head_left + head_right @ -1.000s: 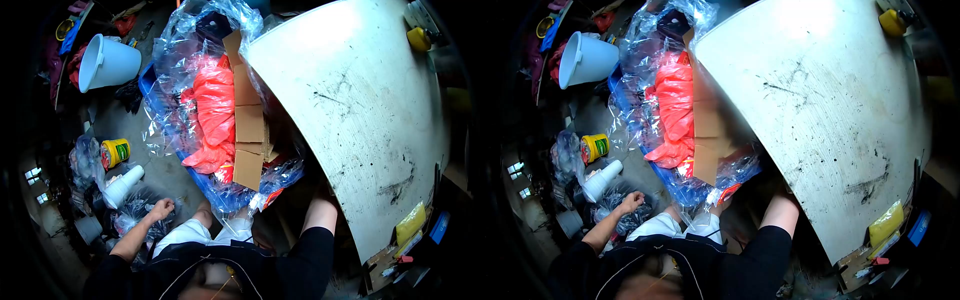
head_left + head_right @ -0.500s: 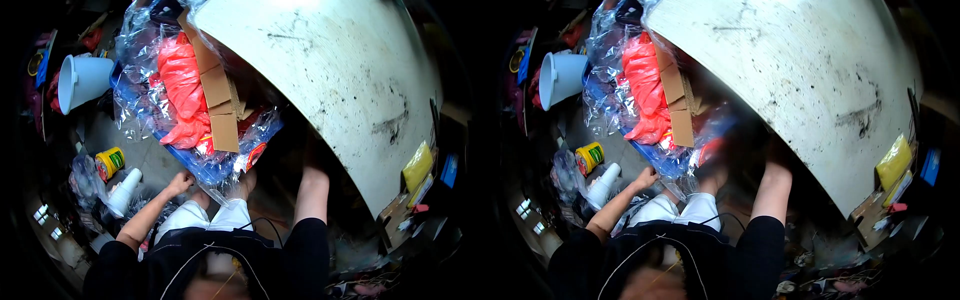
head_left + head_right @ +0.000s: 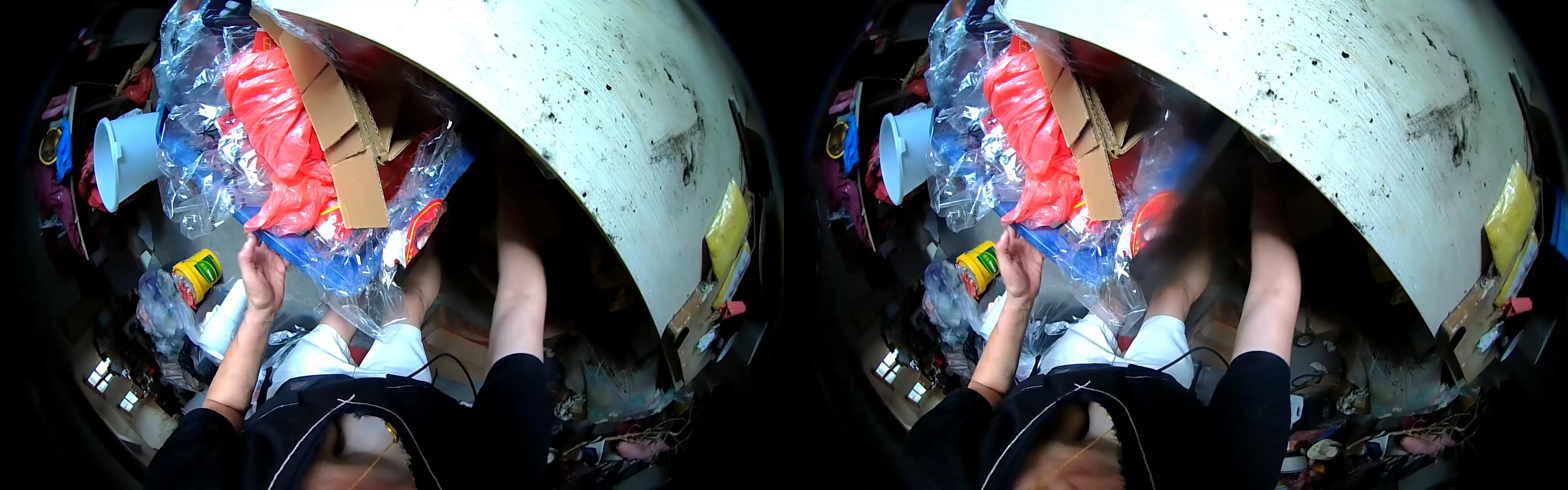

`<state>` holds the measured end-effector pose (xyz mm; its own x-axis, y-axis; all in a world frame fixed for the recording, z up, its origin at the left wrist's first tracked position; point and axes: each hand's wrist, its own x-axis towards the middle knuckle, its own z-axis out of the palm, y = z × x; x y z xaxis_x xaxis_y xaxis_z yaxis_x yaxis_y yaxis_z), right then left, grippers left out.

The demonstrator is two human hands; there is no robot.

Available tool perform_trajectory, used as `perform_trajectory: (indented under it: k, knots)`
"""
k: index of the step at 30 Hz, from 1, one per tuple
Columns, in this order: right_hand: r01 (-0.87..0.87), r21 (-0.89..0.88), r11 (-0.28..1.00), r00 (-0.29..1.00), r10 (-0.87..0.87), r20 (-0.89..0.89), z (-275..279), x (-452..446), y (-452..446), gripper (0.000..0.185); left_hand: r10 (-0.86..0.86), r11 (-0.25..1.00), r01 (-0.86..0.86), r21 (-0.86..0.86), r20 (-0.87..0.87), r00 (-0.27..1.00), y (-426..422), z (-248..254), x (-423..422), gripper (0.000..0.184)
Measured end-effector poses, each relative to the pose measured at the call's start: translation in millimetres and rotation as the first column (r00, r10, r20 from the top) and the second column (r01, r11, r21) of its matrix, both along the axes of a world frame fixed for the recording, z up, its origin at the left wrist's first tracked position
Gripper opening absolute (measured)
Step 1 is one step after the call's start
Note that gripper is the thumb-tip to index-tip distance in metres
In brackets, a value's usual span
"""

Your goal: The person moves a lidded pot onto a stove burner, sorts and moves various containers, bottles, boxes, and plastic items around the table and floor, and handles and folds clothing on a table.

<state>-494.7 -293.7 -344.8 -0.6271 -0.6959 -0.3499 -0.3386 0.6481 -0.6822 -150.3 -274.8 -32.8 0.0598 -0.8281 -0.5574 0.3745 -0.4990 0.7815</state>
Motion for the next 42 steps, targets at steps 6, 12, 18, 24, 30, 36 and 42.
perform_trajectory:
  k: [6, 12, 18, 24, 30, 36, 42]
  knots:
    - [-0.286, -0.185, 0.94, 0.943, 0.242, -0.23, -32, 43, 10, 0.047, -0.133, 0.982, 0.189, -0.023, 0.627, 0.768, -4, -23, 6, 0.036]
    - [0.234, -0.083, 0.969, 0.925, -0.196, 0.325, -9, 27, 1, 0.049, 0.029, 0.973, 0.144, -0.182, 0.709, 0.704, -2, -42, 5, 0.026]
    - [0.085, -0.078, 0.993, 0.992, -0.092, -0.082, -59, -27, 7, 0.045, 0.022, 0.937, 0.283, -0.206, 0.842, 0.539, 4, -58, 32, 0.017]
    - [-0.014, -0.134, 0.991, 0.957, -0.026, -0.29, -31, -69, -21, 0.04, 0.045, 0.77, 0.636, -0.049, 0.999, 0.023, 8, -57, 47, 0.017]
    - [-0.073, -0.203, 0.976, 0.812, -0.06, -0.58, -58, -106, -82, 0.034, 0.104, 0.709, 0.704, 0.048, 0.98, -0.172, 11, -57, 60, 0.018]
    - [-0.08, -0.049, 0.996, 0.835, 0.04, -0.549, -44, -126, -110, 0.033, 0.179, 0.69, 0.724, 0.017, 0.965, -0.193, 15, -55, 46, 0.019]
    - [-0.051, 0.034, 0.998, 0.876, 0.061, -0.479, -70, -134, -117, 0.032, 0.096, 0.828, 0.547, -0.121, 0.993, 0.074, 15, -54, 33, 0.016]
